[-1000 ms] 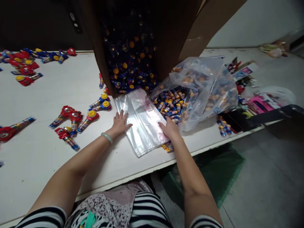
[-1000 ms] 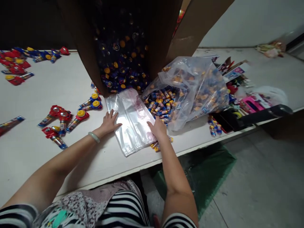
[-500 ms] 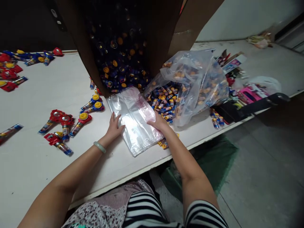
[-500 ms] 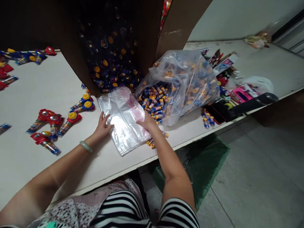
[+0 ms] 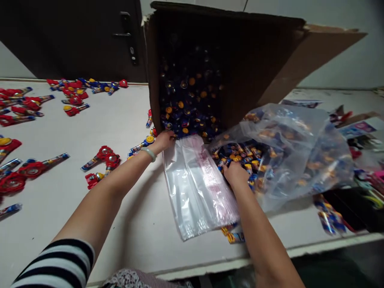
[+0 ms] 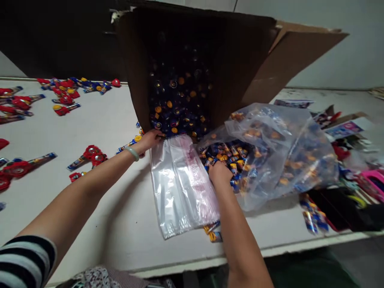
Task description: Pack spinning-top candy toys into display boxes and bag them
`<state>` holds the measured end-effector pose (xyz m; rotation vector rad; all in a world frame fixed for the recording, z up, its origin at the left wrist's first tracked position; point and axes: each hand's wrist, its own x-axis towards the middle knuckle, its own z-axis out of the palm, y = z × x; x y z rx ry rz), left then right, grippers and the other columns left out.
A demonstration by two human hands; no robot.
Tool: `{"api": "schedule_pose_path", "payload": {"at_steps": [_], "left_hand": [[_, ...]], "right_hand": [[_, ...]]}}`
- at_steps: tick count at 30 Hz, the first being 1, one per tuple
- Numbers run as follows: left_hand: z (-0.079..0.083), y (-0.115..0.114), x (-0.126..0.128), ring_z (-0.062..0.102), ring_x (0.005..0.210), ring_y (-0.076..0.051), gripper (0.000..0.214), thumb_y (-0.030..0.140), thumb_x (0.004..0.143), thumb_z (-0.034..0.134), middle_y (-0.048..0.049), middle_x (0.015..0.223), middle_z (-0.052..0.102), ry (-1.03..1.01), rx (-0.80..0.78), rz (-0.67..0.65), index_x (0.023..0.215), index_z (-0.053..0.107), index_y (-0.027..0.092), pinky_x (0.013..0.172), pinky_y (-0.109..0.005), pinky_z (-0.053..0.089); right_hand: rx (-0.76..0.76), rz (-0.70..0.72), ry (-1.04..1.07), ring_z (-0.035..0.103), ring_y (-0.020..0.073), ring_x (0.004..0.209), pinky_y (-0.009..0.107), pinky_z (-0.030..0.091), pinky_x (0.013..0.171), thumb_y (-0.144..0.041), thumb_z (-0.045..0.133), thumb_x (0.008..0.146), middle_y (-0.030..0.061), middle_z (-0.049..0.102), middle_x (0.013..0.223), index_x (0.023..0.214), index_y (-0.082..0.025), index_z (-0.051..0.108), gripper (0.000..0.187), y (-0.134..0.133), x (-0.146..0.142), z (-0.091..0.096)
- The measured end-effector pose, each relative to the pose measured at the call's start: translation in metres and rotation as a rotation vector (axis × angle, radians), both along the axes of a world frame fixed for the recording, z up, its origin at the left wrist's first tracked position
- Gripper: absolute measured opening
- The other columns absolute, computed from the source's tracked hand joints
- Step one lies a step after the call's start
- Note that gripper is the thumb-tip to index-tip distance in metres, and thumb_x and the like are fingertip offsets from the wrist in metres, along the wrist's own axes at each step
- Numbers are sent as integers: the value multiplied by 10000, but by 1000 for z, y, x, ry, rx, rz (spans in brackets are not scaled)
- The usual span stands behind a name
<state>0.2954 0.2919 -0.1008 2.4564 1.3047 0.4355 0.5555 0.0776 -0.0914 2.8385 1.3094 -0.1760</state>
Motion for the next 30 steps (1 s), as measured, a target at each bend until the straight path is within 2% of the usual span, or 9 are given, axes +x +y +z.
{"api": "schedule_pose_path", "payload": {"at_steps": [4, 7, 9, 14, 18, 22, 26, 28, 30], "left_hand": [[-7, 45, 46, 517, 1283, -279, 437, 72, 891, 446, -180, 1331, 573, 44, -31, 22, 1292, 617, 89, 1131, -381, 396], [-19, 60, 64, 564, 1226, -290, 443, 20, 833, 476, -194, 1341, 554, 66, -103, 26, 1232, 656, 82, 1103, -386, 414], [-24, 63, 66, 601, 1168, -284, 430, 23, 822, 494, -189, 1351, 546, 58, -154, 17, 1208, 670, 92, 1068, -368, 438], [-20, 59, 53, 605, 1140, -279, 420, 28, 794, 556, -173, 1308, 599, -45, -261, -31, 1194, 663, 100, 1031, -331, 444], [-17, 47, 51, 647, 902, -239, 395, 135, 730, 708, -104, 997, 707, -166, -398, -41, 1124, 673, 113, 849, -298, 505], [-18, 39, 64, 593, 678, -175, 479, 173, 692, 744, -26, 767, 661, -331, -544, 18, 1157, 643, 114, 677, -269, 489], [-5, 44, 67, 548, 576, -128, 418, 133, 720, 684, 4, 680, 596, -525, -700, 73, 1133, 629, 110, 615, -249, 477], [9, 42, 54, 569, 584, -113, 416, 164, 762, 648, -5, 733, 614, -630, -757, 72, 1175, 604, 129, 640, -249, 506], [25, 29, 33, 609, 636, -112, 463, 172, 756, 646, -23, 824, 645, -796, -870, -10, 1214, 584, 156, 692, -266, 540]], "right_hand": [[-23, -34, -5, 685, 350, 1083, 436, 533, 875, -394, 394, 1009, 264, 678, 1168, 1205, -46, 631, 464, 4, 2, -12], [27, 13, 34, 652, 306, 1152, 381, 509, 928, -322, 446, 989, 202, 670, 1235, 1257, -93, 618, 393, -1, 6, -21], [74, 41, 42, 630, 303, 1176, 383, 490, 952, -285, 468, 971, 198, 664, 1253, 1302, -99, 598, 402, -3, 9, -27], [127, 98, 93, 631, 322, 1123, 407, 486, 933, -288, 508, 937, 208, 693, 1175, 1231, -94, 631, 373, -2, 14, -37], [323, 75, 241, 677, 282, 1001, 398, 510, 872, -294, 517, 893, 172, 718, 1100, 1196, -130, 616, 358, -9, 18, -44], [551, 96, 345, 667, 284, 1029, 446, 513, 918, -390, 525, 831, 164, 704, 1157, 1155, -159, 611, 407, -12, 23, -50], [750, 39, 384, 672, 289, 958, 491, 515, 911, -466, 522, 800, 148, 717, 1005, 1126, -165, 578, 448, -7, 28, -38], [833, -2, 526, 682, 261, 862, 461, 536, 853, -474, 543, 787, 105, 710, 898, 1113, -182, 552, 438, -4, 23, -26], [907, -53, 779, 679, 217, 771, 395, 552, 757, -476, 588, 757, 59, 700, 869, 1076, -212, 534, 418, -4, 9, -13]]}}
